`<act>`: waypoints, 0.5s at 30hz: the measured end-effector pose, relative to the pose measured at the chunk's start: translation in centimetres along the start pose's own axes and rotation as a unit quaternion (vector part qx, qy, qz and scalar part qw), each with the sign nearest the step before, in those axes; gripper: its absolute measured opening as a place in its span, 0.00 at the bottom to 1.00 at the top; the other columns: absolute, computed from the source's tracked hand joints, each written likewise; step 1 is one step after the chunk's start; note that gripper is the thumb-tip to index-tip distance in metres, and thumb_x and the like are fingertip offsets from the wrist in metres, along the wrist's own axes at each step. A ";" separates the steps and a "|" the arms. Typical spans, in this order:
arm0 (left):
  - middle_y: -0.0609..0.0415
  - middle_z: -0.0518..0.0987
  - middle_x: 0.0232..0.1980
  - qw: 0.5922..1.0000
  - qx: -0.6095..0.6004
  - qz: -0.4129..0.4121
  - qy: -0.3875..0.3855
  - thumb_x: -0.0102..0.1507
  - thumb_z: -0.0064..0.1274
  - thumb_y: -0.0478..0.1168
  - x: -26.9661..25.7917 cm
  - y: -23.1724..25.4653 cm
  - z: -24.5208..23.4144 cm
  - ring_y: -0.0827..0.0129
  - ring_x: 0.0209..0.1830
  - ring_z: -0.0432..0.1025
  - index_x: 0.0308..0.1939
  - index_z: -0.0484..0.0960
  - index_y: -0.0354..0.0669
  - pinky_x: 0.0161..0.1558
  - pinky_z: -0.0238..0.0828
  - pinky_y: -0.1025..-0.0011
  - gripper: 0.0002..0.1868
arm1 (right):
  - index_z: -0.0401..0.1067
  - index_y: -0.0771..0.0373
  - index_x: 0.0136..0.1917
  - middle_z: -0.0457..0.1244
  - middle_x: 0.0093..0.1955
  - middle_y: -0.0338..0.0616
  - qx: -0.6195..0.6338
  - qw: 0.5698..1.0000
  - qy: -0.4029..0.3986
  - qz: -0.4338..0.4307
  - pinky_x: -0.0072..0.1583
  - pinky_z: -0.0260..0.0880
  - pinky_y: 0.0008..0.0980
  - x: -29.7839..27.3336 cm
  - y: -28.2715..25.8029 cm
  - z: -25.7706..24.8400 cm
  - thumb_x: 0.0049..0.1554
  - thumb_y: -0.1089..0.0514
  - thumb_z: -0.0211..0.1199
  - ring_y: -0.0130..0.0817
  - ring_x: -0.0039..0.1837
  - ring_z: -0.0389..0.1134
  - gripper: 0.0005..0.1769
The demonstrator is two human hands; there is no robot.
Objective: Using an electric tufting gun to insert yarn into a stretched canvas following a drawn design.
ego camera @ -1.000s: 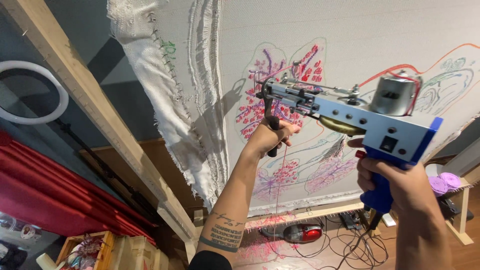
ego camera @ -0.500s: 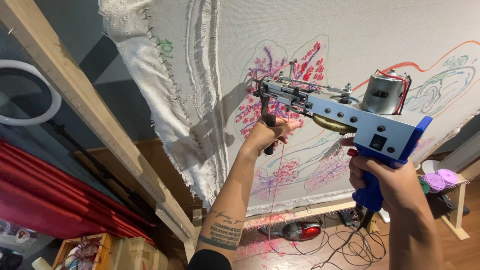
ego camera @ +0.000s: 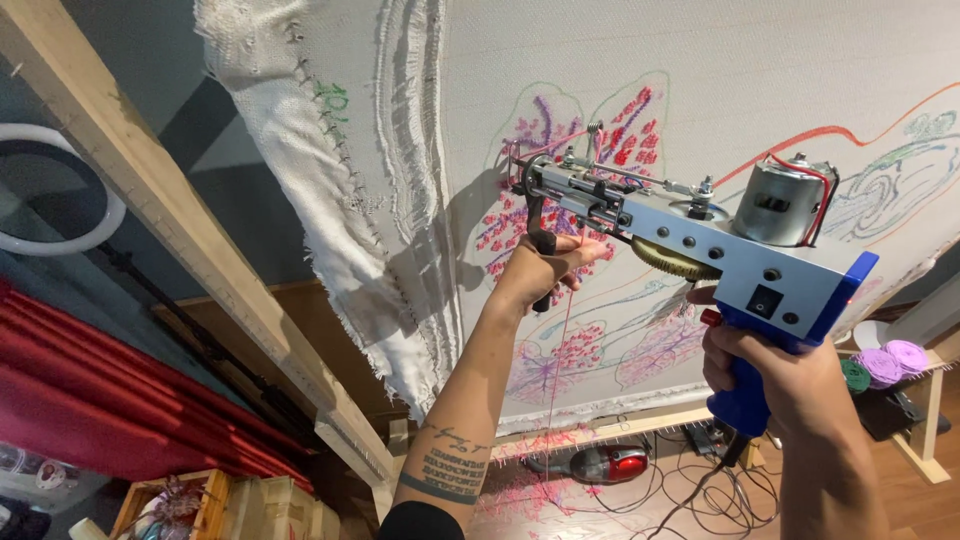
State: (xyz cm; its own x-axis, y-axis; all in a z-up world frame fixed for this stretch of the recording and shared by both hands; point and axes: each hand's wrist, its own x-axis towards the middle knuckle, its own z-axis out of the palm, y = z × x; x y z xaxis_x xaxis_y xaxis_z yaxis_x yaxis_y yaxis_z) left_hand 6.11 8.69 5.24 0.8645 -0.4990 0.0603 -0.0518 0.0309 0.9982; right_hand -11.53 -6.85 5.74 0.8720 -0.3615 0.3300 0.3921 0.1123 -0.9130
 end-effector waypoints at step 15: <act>0.54 0.77 0.27 1.000 0.020 -0.009 0.003 0.51 0.56 0.42 0.6 0.0 -0.3 0.75 0.15 0.65 0.37 0.83 0.36 0.19 0.59 0.80 0.15 | 0.67 0.73 0.49 0.55 0.26 0.46 -0.019 0.999 0.010 0.038 0.28 0.50 0.25 0.4 0.0 0.4 0.45 0.70 0.52 0.32 0.24 0.53 0.16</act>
State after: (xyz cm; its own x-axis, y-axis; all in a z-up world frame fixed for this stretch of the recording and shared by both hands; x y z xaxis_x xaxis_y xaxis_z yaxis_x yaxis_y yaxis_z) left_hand 6.77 8.64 5.30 0.8683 -0.4943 0.0421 -0.0561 -0.0136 0.9983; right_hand -11.09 -6.62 5.98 0.8924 -0.3718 0.2558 0.3141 0.1047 -0.9436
